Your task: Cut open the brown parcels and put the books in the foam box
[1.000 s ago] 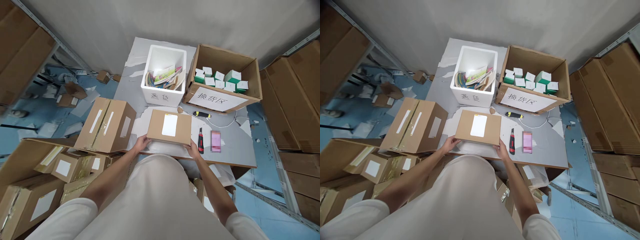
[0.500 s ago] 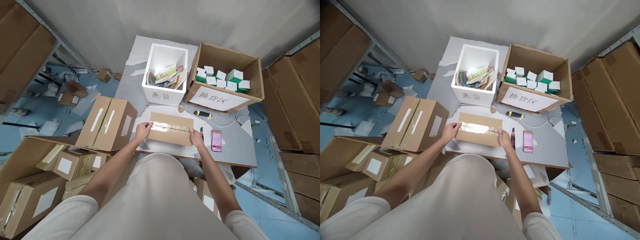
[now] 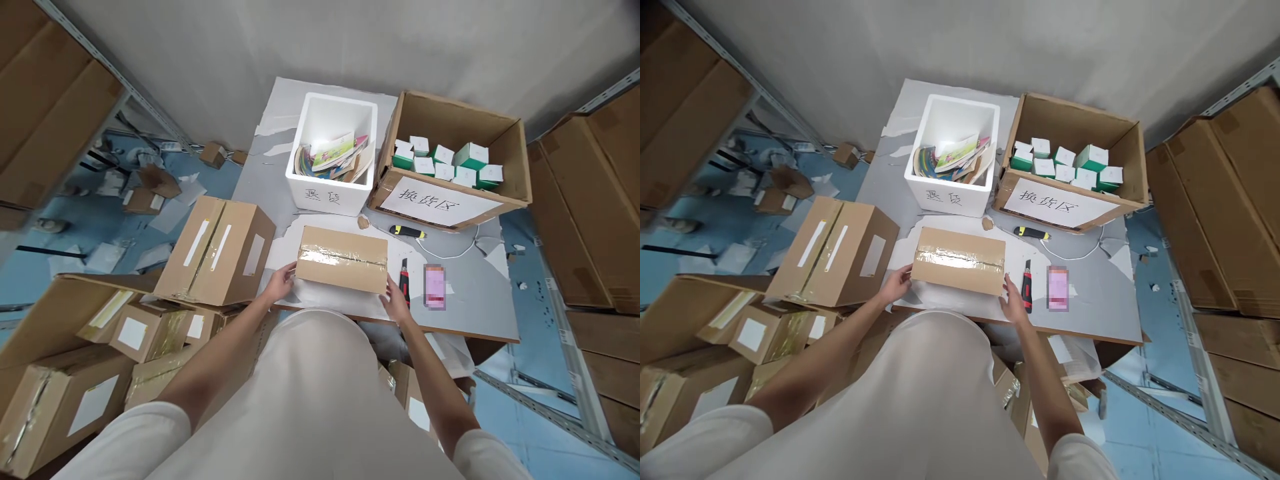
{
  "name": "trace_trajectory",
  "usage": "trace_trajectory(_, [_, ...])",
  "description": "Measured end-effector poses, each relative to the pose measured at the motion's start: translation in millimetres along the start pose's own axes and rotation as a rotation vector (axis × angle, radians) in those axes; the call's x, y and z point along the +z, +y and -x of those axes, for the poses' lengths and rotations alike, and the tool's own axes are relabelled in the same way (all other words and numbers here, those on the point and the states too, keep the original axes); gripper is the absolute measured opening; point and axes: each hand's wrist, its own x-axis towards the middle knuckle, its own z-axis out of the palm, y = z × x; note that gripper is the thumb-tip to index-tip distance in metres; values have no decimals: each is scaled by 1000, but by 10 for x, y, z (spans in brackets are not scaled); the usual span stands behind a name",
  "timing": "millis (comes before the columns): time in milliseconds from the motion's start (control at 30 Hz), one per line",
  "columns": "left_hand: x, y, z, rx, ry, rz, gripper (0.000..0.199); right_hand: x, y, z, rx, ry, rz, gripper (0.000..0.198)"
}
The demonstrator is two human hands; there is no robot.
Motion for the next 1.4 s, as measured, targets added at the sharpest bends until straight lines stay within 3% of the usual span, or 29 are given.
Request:
trace_trajectory(100, [80, -121, 85, 0, -79, 16, 70, 94, -19, 47, -57, -68, 64, 71])
trace_trajectory(400, [214, -210, 20, 26, -45, 59, 65, 266, -120, 6, -59, -43, 4, 43])
trace_trajectory(533, [94, -9, 51, 68, -47, 15, 58, 105, -229, -5, -62, -124, -2, 38])
trace_trajectory(633, [1, 271, 91, 101, -16, -165, 49, -77, -450, -59, -57, -75, 141, 37])
trace_trajectory(767, [31, 571, 57, 75, 167, -375, 50, -187, -760, -197, 15, 51, 491, 47])
trace_trajectory(867, [124, 626, -36, -27, 255, -462, 48, -139, -841, -308, 68, 30, 558, 52])
trace_trajectory(1200, [133, 315, -239, -14, 168, -267, 49, -92, -598, -498, 100, -2, 294, 55])
trace_trajectory(1400, [55, -172, -60, 0, 74, -71, 57, -27, -111, -182, 72, -24, 23, 58])
